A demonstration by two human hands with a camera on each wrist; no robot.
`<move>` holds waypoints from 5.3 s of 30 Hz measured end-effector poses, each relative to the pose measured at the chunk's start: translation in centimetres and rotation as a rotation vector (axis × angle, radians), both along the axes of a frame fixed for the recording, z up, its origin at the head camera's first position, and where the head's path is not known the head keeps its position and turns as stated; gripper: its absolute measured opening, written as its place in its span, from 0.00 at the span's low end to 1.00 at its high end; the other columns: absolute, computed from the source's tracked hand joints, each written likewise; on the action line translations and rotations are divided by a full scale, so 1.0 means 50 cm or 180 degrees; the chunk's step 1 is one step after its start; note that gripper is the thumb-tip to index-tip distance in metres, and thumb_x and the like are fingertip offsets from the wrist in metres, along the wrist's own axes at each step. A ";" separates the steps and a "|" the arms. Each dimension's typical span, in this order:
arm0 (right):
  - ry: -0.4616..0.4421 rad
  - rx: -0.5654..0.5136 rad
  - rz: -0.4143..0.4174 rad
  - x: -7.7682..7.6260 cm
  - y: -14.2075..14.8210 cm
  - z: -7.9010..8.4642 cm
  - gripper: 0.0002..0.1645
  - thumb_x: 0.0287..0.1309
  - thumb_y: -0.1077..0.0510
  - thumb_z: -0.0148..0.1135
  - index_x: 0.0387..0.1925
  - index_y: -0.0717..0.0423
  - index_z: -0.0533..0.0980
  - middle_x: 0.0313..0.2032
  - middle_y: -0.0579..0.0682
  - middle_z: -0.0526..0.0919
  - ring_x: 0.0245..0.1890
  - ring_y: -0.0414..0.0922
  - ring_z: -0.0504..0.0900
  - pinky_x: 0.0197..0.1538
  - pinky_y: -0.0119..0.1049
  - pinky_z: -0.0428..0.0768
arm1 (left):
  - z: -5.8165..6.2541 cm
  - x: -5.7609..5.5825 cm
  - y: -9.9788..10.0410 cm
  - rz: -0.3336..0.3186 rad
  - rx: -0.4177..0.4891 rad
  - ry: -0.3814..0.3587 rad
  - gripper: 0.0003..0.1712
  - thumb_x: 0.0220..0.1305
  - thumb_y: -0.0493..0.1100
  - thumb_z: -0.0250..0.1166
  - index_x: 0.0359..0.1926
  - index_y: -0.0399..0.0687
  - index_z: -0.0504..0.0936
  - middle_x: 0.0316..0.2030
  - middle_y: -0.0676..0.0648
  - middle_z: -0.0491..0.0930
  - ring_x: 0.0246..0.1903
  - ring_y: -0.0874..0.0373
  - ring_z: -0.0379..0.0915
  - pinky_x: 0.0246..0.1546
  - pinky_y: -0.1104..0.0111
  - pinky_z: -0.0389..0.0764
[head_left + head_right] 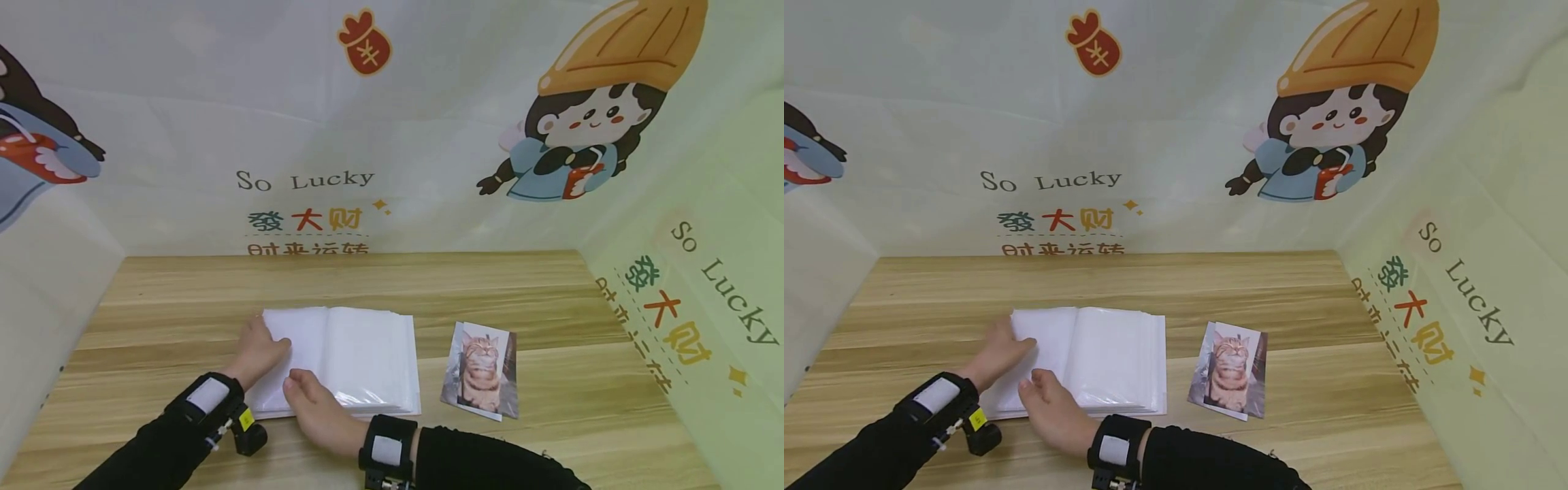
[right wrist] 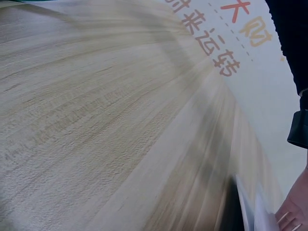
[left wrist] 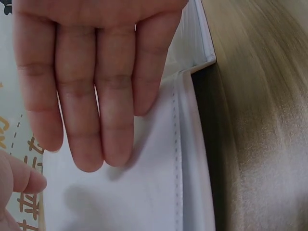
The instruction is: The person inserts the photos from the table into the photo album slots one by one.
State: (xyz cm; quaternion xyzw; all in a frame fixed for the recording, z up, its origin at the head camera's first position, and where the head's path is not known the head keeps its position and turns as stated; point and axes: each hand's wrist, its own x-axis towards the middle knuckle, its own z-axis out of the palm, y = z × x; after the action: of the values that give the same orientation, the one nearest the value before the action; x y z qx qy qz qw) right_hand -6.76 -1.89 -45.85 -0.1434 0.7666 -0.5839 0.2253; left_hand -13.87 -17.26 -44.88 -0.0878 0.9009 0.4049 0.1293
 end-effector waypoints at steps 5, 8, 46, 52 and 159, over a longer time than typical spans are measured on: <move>0.0046 0.0089 0.0130 0.007 0.008 0.000 0.30 0.76 0.48 0.40 0.64 0.68 0.65 0.60 0.61 0.73 0.62 0.47 0.70 0.64 0.39 0.66 | -0.015 -0.002 0.009 -0.0120 -0.0201 -0.0113 0.49 0.65 0.44 0.57 0.63 0.07 0.40 0.62 0.11 0.43 0.65 0.23 0.42 0.66 0.42 0.50; 0.0080 0.0164 0.0279 0.012 0.018 0.005 0.30 0.75 0.48 0.41 0.64 0.68 0.65 0.59 0.60 0.75 0.60 0.45 0.71 0.62 0.37 0.67 | -0.025 -0.002 0.013 -0.0124 -0.0252 -0.0114 0.49 0.64 0.46 0.59 0.62 0.08 0.42 0.61 0.12 0.45 0.64 0.23 0.45 0.66 0.43 0.52; 0.0042 0.0836 -0.2062 -0.227 0.463 0.052 0.56 0.66 0.49 0.59 0.70 0.79 0.36 0.69 0.79 0.43 0.71 0.68 0.45 0.69 0.56 0.51 | -0.050 0.009 0.003 -0.0179 -0.0382 -0.0231 0.51 0.65 0.47 0.59 0.64 0.09 0.40 0.65 0.15 0.38 0.66 0.23 0.36 0.66 0.40 0.46; -0.0142 0.1234 -0.2334 -0.217 0.523 0.015 0.56 0.62 0.44 0.63 0.67 0.83 0.47 0.65 0.80 0.55 0.66 0.70 0.56 0.65 0.59 0.60 | -0.049 0.010 0.003 -0.0194 -0.0394 -0.0233 0.51 0.66 0.48 0.59 0.64 0.10 0.41 0.65 0.15 0.38 0.66 0.23 0.35 0.66 0.40 0.46; 0.0290 -0.0510 -0.2340 -0.438 0.140 0.058 0.13 0.74 0.60 0.45 0.48 0.68 0.69 0.41 0.59 0.73 0.34 0.49 0.74 0.36 0.39 0.76 | -0.018 0.007 0.056 0.0607 0.0665 0.0289 0.33 0.62 0.29 0.57 0.63 0.12 0.56 0.49 0.17 0.70 0.51 0.30 0.70 0.53 0.46 0.72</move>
State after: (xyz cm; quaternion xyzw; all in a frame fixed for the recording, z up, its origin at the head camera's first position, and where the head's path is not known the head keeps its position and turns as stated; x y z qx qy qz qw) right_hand -28.65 5.11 -42.95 0.0983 0.7281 -0.6769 -0.0455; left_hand -13.54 -14.47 -45.80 -0.1407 0.8463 0.5105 0.0578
